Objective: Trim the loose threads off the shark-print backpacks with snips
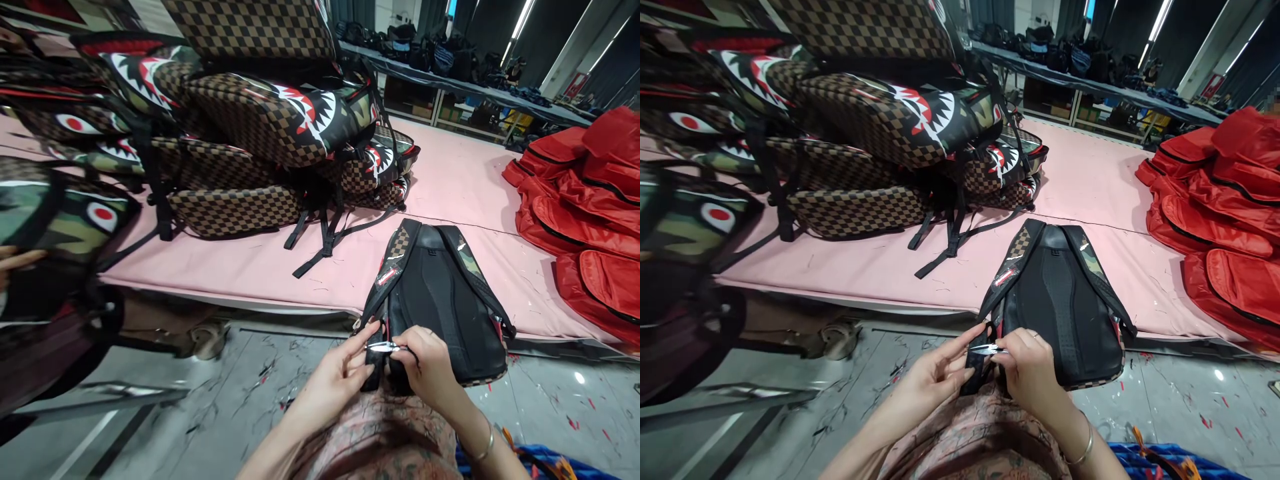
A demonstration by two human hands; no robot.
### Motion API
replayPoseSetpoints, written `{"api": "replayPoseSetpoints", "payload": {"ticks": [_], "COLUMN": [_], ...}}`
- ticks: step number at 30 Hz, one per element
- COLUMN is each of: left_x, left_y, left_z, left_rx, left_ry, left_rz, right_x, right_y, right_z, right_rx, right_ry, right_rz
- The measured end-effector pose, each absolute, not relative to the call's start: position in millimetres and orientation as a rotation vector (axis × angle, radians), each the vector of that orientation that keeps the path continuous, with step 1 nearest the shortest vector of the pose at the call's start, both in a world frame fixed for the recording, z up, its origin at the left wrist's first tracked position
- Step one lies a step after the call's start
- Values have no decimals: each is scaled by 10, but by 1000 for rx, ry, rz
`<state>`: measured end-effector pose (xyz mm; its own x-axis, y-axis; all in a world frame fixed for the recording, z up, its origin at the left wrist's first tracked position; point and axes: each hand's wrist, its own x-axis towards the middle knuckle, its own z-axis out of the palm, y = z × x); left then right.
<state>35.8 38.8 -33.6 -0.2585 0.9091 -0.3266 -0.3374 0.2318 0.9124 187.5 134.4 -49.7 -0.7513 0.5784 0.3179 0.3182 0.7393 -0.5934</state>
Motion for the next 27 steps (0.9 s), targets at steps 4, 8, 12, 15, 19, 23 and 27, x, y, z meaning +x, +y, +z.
{"api": "replayPoseSetpoints", "payload": {"ticks": [4,8,12,15,19,23,27], "left_x": [357,342,305,277,302,391,430], "left_y": [401,413,396,397,441,474,460], "left_z": [-334,-362,-340,-302,-339,-411,-399], "left_rx": [540,548,488,373,361,457,531], "left_ry": [1265,1241,1008,958,1194,1283,1290], "left_rz": [1326,1321,1335,1359,1354,1220,1127], "right_x": [1898,1895,1926,1987,2049,2008,1909], "right_y": [1330,1317,1358,1390,1385,1356,1375], "right_z": [-502,-479,-484,-526,-581,-581,-567], "right_rx": [-715,-683,-688,-795,-739,-509,-613], "right_ry": [-2366,-2361,-2241,-1999,-1906,-2059,-2240], "right_rz": [768,840,925,1076,1109,925,659]}}
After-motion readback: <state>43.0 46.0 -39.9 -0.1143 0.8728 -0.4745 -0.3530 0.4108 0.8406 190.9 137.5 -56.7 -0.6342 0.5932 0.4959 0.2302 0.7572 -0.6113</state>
